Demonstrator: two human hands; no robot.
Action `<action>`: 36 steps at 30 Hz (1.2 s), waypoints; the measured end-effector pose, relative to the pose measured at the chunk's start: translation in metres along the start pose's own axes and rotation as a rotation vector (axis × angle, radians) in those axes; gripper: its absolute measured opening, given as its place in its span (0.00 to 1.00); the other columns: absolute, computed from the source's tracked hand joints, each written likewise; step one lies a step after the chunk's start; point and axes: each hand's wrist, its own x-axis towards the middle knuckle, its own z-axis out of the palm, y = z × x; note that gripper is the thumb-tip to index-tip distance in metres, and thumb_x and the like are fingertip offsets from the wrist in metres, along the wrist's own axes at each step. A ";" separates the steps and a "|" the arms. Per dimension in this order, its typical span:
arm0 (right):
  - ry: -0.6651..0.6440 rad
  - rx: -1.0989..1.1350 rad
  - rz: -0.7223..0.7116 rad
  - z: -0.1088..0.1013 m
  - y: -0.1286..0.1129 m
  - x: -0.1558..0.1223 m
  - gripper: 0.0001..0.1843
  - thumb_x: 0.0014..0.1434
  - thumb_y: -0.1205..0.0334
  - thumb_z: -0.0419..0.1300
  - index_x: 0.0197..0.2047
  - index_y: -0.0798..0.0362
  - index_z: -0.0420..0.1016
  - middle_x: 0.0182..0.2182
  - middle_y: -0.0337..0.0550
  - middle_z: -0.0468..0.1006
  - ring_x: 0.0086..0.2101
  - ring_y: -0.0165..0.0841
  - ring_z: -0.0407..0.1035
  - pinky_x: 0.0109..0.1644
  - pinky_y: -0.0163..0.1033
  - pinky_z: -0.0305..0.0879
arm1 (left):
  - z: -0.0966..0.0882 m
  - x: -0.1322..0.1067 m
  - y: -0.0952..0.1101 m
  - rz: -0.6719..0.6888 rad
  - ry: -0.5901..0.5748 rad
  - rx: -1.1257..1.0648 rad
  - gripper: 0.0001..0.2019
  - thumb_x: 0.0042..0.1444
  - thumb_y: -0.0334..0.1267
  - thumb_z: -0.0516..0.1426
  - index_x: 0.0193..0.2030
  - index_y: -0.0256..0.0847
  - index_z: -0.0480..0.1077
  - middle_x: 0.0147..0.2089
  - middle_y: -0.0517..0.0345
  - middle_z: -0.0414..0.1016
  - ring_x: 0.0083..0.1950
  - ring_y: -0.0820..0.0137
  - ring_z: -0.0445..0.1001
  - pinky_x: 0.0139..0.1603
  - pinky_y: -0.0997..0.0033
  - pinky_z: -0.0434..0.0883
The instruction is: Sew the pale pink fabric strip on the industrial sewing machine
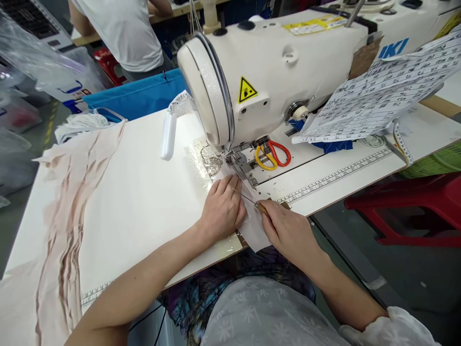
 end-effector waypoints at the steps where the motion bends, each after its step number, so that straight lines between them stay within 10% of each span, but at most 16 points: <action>1: -0.001 -0.003 0.003 0.001 0.000 0.001 0.11 0.69 0.70 0.47 0.48 0.57 0.69 0.36 0.46 0.81 0.31 0.35 0.77 0.25 0.35 0.61 | 0.000 0.000 -0.001 -0.003 0.001 0.006 0.21 0.65 0.34 0.49 0.60 0.22 0.67 0.62 0.35 0.70 0.65 0.52 0.66 0.63 0.54 0.66; 24: 0.003 0.051 0.070 0.007 -0.012 0.016 0.09 0.66 0.69 0.51 0.44 0.58 0.71 0.29 0.42 0.81 0.24 0.34 0.75 0.25 0.36 0.57 | 0.003 0.011 -0.036 -0.047 0.043 0.107 0.18 0.64 0.28 0.48 0.58 0.30 0.70 0.58 0.42 0.73 0.62 0.54 0.66 0.59 0.54 0.67; 36: 0.001 0.065 0.067 0.005 -0.012 0.011 0.11 0.67 0.68 0.49 0.44 0.57 0.72 0.30 0.43 0.81 0.24 0.35 0.74 0.24 0.36 0.57 | 0.001 0.007 -0.014 -0.006 -0.004 0.013 0.18 0.64 0.35 0.51 0.57 0.30 0.70 0.61 0.40 0.71 0.64 0.54 0.67 0.63 0.54 0.65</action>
